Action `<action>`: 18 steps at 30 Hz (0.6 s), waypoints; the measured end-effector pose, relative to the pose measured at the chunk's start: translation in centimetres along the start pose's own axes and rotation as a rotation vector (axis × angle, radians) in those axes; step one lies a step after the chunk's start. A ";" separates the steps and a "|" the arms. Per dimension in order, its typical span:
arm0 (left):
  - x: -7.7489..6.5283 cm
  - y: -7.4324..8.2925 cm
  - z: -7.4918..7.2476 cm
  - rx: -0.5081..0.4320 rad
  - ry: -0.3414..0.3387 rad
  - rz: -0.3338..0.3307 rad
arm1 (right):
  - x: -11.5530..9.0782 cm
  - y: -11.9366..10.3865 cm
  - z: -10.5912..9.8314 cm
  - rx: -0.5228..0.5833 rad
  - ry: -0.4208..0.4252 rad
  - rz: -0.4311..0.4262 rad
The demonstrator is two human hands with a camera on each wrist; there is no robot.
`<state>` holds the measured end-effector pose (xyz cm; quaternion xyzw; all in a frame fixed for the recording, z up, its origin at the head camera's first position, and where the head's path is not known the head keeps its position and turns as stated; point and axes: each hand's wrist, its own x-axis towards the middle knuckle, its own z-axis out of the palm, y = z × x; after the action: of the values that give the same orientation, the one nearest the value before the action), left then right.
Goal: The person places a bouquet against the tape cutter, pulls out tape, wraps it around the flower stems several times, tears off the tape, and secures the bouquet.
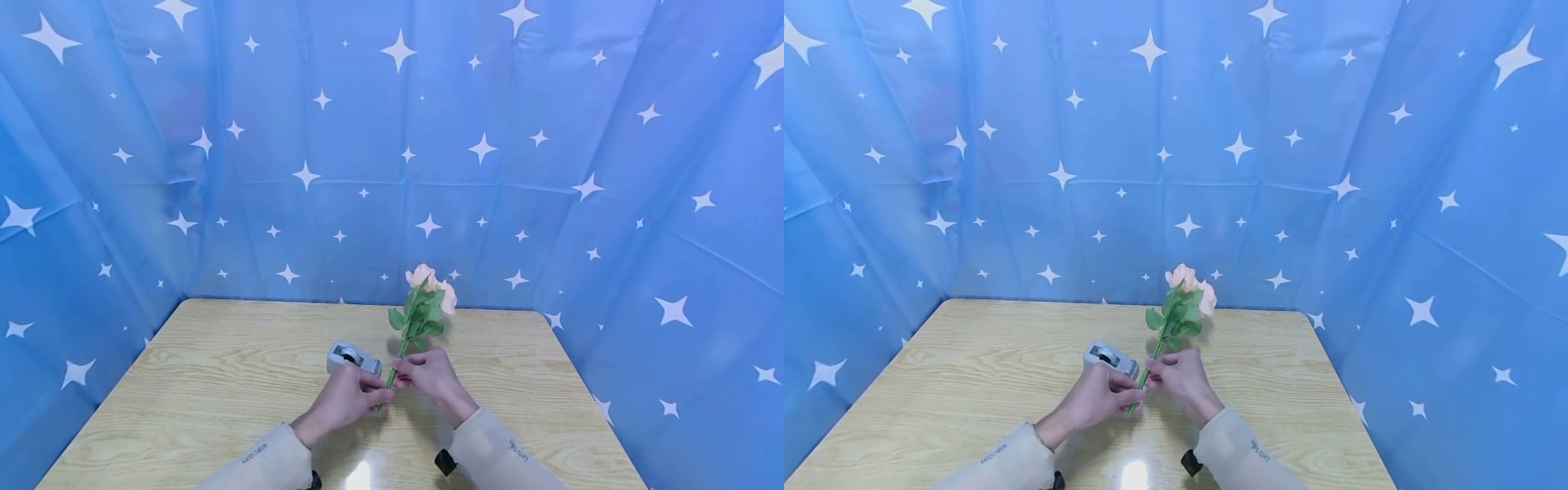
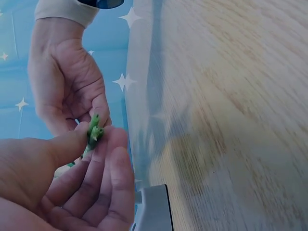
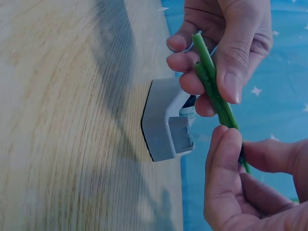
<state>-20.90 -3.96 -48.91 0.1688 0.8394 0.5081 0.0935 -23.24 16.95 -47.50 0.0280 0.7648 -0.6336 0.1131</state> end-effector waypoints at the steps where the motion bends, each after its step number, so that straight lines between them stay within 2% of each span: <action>1: 0.0 -0.1 -0.1 -0.017 -0.013 -0.001 | 0.0 0.1 0.0 0.005 -0.004 -0.001; 5: 0.0 -0.3 -0.4 -0.078 -0.067 -0.002 | 0.2 0.4 -0.2 0.016 -0.023 0.007; 11: -0.1 -0.8 -0.1 -0.213 -0.138 -0.051 | 0.1 0.6 -0.4 0.019 -0.045 0.032; 14: -0.1 -0.9 -0.1 -0.252 -0.153 -0.053 | 0.2 0.6 -0.4 0.023 -0.051 0.030; 18: -0.1 -0.7 -0.1 -0.243 -0.140 -0.057 | 0.2 0.6 -0.4 0.032 -0.054 0.027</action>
<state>-21.02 -4.38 -49.46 0.1672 0.7676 0.5901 0.1860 -23.39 17.39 -48.07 0.0229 0.7508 -0.6447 0.1420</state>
